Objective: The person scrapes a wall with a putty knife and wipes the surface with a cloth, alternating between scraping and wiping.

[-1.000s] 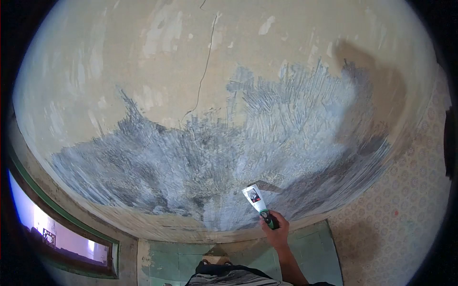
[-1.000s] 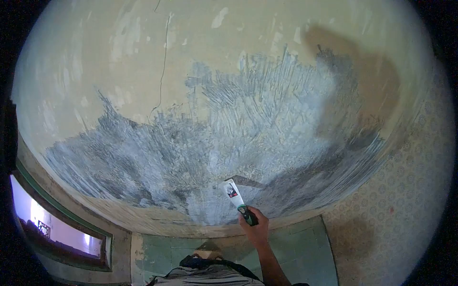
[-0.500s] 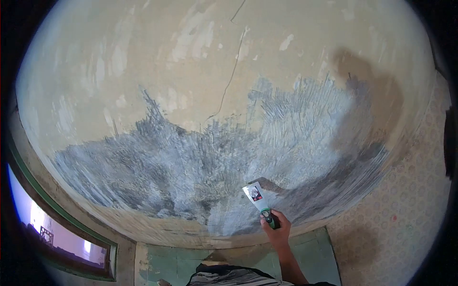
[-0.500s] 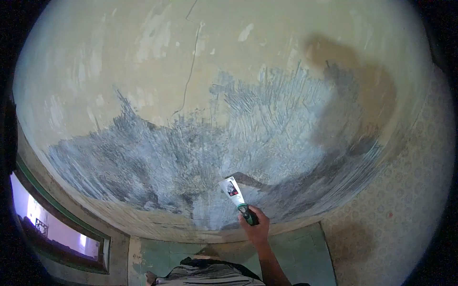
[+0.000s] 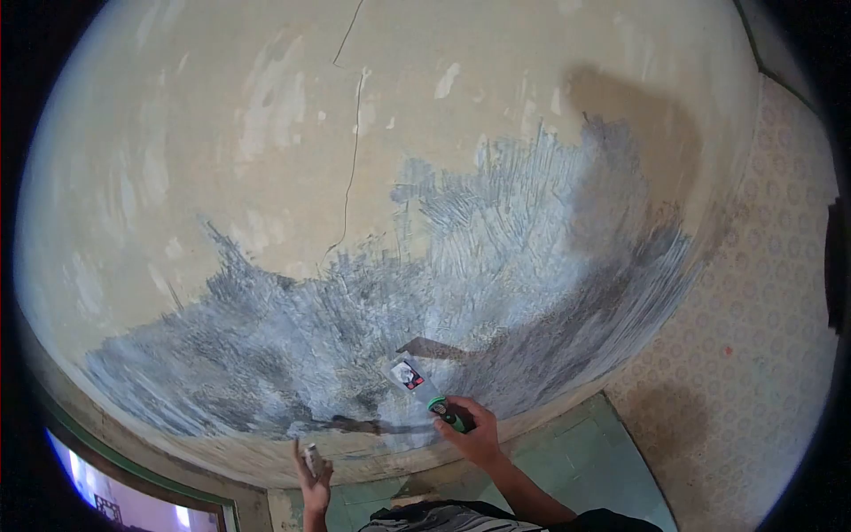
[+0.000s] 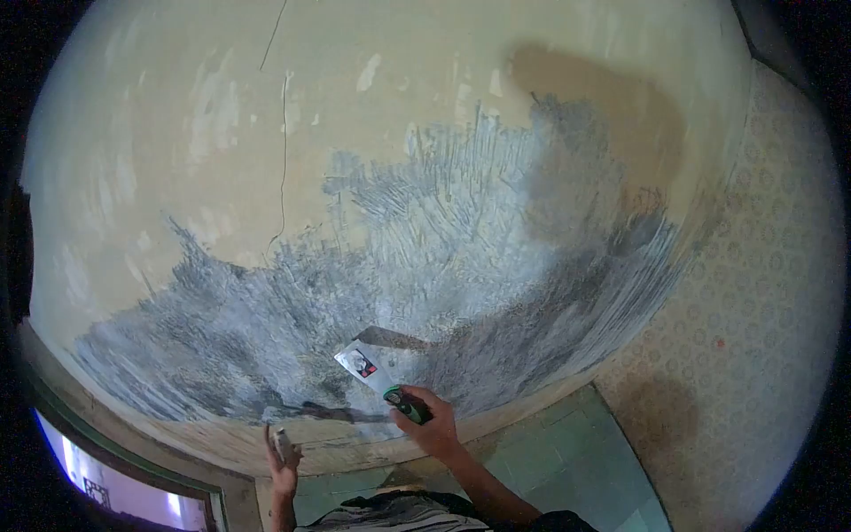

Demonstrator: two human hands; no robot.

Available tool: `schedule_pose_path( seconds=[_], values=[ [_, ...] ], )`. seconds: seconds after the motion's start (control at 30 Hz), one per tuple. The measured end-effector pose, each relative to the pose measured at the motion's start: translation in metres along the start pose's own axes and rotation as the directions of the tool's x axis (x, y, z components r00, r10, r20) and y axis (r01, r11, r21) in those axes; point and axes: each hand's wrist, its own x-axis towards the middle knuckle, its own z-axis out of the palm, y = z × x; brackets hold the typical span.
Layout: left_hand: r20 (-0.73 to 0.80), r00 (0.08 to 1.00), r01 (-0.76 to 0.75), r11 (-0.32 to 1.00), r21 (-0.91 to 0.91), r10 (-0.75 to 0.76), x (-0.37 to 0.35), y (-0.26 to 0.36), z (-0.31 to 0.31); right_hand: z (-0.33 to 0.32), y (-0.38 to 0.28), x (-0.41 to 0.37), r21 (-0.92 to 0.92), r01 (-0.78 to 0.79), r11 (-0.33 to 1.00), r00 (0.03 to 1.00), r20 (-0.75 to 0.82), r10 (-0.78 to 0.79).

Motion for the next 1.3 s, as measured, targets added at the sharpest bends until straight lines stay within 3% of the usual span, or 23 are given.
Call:
schedule_pose_path(
  seconds=[0.07,0.1,0.17,0.23,0.3,0.33,0.4,0.47,0.53,0.67,0.73,0.87,0.9,0.93,0.97,1.03,1.07,1.1,1.17,1.3],
  values=[
    [0.100,0.950,-0.312,0.886,0.343,0.296,0.016,0.018,0.031,-0.001,0.006,-0.006,0.001,-0.013,1.000,1.000,-0.005,0.013],
    [0.105,0.950,-0.312,0.886,0.344,0.294,0.024,0.022,0.038,-0.001,0.008,-0.009,-0.001,-0.025,1.000,1.000,0.000,0.025],
    [0.262,0.953,-0.142,0.988,-0.060,0.153,0.043,0.022,0.051,-0.002,0.008,-0.017,0.048,-0.039,0.998,0.999,-0.016,0.040],
    [0.287,0.942,-0.165,0.985,-0.058,0.175,0.058,0.034,0.069,-0.002,0.004,-0.021,0.093,-0.050,0.994,0.998,-0.032,0.053],
    [0.374,0.921,-0.085,0.993,-0.086,0.111,0.059,0.052,0.088,-0.001,-0.002,-0.025,0.070,0.011,0.998,0.999,-0.049,-0.008],
    [0.357,0.914,-0.155,0.979,-0.132,0.193,0.062,0.052,0.096,0.000,-0.004,-0.028,0.068,0.010,0.998,0.999,-0.054,-0.006],
    [0.361,0.916,-0.131,0.982,-0.139,0.173,0.059,0.061,0.105,0.001,-0.009,-0.035,0.219,-0.099,0.971,0.990,-0.079,0.119],
    [0.369,0.917,-0.106,0.983,-0.148,0.154,0.061,0.063,0.107,0.005,-0.017,-0.037,0.250,-0.091,0.964,0.987,-0.105,0.120],
    [0.448,0.887,-0.172,0.981,0.086,0.116,0.066,0.064,0.105,0.011,-0.025,-0.039,0.281,-0.080,0.956,0.984,-0.134,0.121],
    [0.526,0.842,-0.176,0.982,0.065,0.116,0.065,0.094,0.121,0.023,-0.042,-0.023,0.336,0.041,0.941,0.994,-0.109,-0.004],
    [0.678,0.673,-0.319,0.943,-0.094,0.296,0.064,0.125,0.137,0.029,-0.056,-0.009,0.356,0.109,0.928,0.993,-0.084,-0.084],
    [0.706,0.647,-0.245,0.955,-0.167,0.289,0.060,0.147,0.153,0.040,-0.092,0.022,0.123,0.356,0.926,0.934,-0.068,-0.350],
    [0.688,0.646,-0.142,0.938,-0.317,0.330,0.055,0.157,0.163,0.044,-0.099,0.028,0.037,0.444,0.895,0.895,-0.063,-0.441],
    [0.664,0.652,-0.036,0.889,-0.457,0.367,0.053,0.164,0.168,0.049,-0.102,0.032,0.038,0.441,0.897,0.897,-0.060,-0.439],
    [0.661,0.656,-0.034,0.889,-0.457,0.365,0.053,0.164,0.169,0.054,-0.105,0.036,0.056,0.437,0.898,0.899,-0.055,-0.435],
    [0.640,0.711,-0.100,0.943,-0.317,0.291,0.055,0.169,0.172,0.058,-0.112,0.044,0.074,0.426,0.902,0.905,-0.046,-0.424],
    [0.638,0.747,0.025,0.951,-0.307,0.186,0.050,0.175,0.171,0.058,-0.115,0.048,0.068,0.468,0.881,0.883,-0.010,-0.469],
    [0.637,0.749,0.028,0.952,-0.306,0.183,0.051,0.177,0.174,0.058,-0.119,0.052,0.063,0.511,0.857,0.858,0.026,-0.513],
    [0.605,0.723,-0.105,0.918,-0.382,0.335,0.056,0.182,0.182,0.057,-0.132,0.061,0.054,0.548,0.835,0.835,0.029,-0.550],
    [0.603,0.711,-0.078,0.892,-0.444,0.362,0.057,0.191,0.190,0.032,-0.164,0.076,-0.107,0.577,0.810,0.810,0.202,-0.551]
  ],
)
